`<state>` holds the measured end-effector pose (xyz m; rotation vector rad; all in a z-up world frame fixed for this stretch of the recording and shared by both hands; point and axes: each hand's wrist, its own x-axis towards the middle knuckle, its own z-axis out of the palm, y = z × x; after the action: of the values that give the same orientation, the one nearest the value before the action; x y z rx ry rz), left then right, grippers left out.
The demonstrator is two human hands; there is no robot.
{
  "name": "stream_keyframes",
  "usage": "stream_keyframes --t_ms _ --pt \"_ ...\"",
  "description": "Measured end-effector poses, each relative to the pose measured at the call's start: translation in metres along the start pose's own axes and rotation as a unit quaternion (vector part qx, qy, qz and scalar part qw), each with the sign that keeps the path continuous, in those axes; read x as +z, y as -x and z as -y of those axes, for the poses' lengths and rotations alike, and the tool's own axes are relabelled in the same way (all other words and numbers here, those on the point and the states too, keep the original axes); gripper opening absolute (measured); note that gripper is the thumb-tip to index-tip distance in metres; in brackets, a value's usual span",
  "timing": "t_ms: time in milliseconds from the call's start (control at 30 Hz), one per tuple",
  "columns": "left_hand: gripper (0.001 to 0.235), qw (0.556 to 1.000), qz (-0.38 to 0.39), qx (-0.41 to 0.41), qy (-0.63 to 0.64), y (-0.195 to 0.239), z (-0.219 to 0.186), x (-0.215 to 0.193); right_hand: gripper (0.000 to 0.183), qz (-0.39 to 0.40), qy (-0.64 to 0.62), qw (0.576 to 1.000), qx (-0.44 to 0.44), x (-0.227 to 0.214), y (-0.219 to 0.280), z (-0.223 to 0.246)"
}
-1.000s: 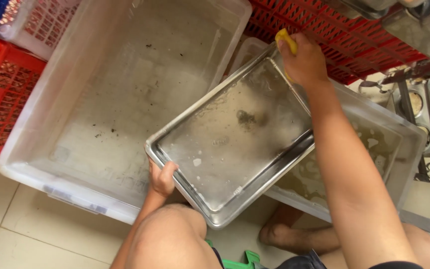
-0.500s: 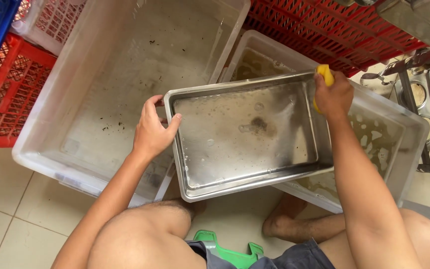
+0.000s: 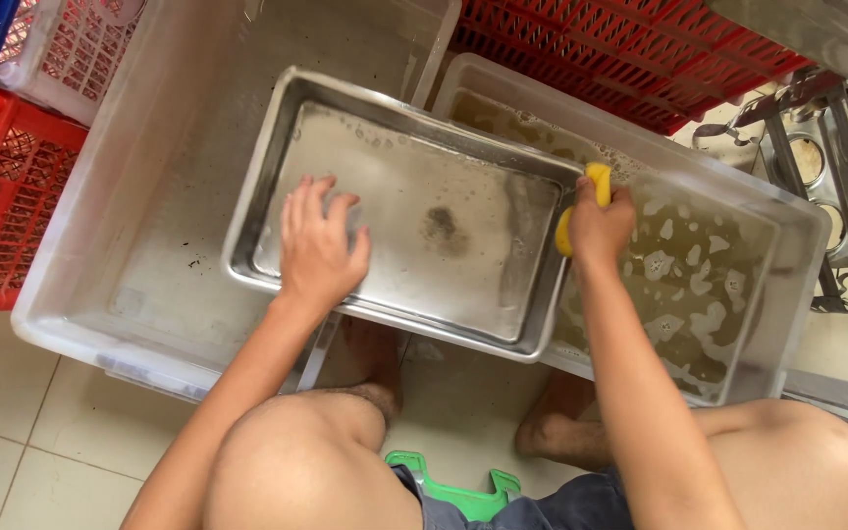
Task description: Scrubbing a metal tray with a sponge in a basin of soapy water
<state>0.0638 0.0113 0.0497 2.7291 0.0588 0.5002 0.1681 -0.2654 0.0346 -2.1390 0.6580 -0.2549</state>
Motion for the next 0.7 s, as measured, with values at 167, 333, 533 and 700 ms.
stream_keyframes --t_ms 167,333,533,700 --pt "0.051 0.983 0.171 -0.063 0.014 -0.016 -0.023 0.009 0.02 -0.045 -0.127 0.989 0.059 0.012 0.026 -0.016" --pt "0.091 0.924 0.348 -0.156 0.024 -0.039 -0.046 -0.008 0.019 0.002 -0.151 0.987 0.06 0.006 0.042 -0.005" --pt "0.106 0.877 0.435 -0.202 0.006 -0.046 -0.053 -0.015 0.027 0.105 -0.019 0.956 -0.273 -0.031 0.042 0.008" --pt "0.107 0.884 0.425 -0.196 0.009 -0.046 -0.05 -0.009 0.01 0.151 0.058 0.905 -0.394 -0.049 0.061 -0.026"
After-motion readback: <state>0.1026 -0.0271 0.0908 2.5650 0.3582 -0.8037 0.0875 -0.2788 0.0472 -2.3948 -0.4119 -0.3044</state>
